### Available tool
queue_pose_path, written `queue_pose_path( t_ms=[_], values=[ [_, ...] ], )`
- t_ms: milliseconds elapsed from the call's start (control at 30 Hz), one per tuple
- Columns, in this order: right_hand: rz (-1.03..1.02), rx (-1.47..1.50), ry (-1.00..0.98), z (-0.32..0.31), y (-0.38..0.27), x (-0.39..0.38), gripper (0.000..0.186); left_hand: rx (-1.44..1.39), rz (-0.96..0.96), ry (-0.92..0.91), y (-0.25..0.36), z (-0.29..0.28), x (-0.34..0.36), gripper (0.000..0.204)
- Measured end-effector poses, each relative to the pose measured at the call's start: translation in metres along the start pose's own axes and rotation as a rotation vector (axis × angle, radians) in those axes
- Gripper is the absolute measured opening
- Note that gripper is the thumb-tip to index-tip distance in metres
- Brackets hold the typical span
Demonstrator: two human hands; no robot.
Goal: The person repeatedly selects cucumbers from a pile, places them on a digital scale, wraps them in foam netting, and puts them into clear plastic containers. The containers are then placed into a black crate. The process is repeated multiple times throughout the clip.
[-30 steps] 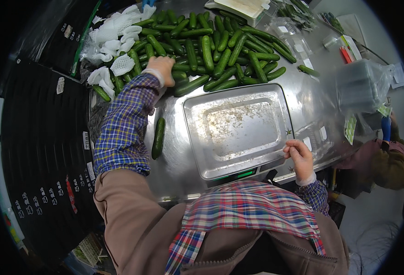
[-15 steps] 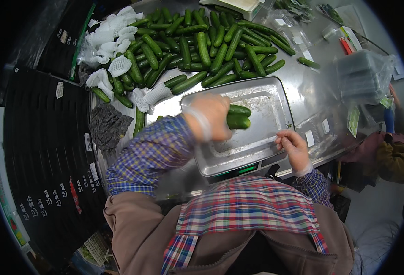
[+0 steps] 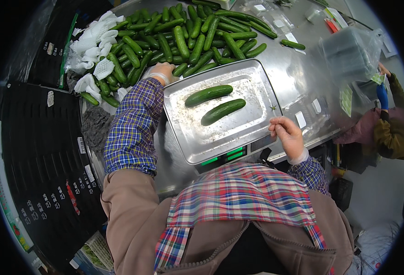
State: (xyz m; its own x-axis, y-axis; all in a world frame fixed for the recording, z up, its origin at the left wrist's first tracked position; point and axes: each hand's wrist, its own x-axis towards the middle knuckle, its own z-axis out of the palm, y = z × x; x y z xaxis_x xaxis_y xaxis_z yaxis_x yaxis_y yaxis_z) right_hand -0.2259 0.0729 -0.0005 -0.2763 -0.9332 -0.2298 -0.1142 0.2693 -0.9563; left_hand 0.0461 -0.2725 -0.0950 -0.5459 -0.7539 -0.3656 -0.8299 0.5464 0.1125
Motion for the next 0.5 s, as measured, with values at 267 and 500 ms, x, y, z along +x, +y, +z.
queue_pose_path(
  t_ms=[267,500],
  values=[
    [-0.189,-0.276,0.304,-0.063,0.036,-0.002,0.021,-0.139,0.025,0.284,-0.019,-0.041,-0.027,0.045],
    [0.069,-1.282,0.314,-0.108,0.075,0.012,0.034,-0.28,0.309,0.097,0.064,-0.044,-0.08,0.052]
  ],
)
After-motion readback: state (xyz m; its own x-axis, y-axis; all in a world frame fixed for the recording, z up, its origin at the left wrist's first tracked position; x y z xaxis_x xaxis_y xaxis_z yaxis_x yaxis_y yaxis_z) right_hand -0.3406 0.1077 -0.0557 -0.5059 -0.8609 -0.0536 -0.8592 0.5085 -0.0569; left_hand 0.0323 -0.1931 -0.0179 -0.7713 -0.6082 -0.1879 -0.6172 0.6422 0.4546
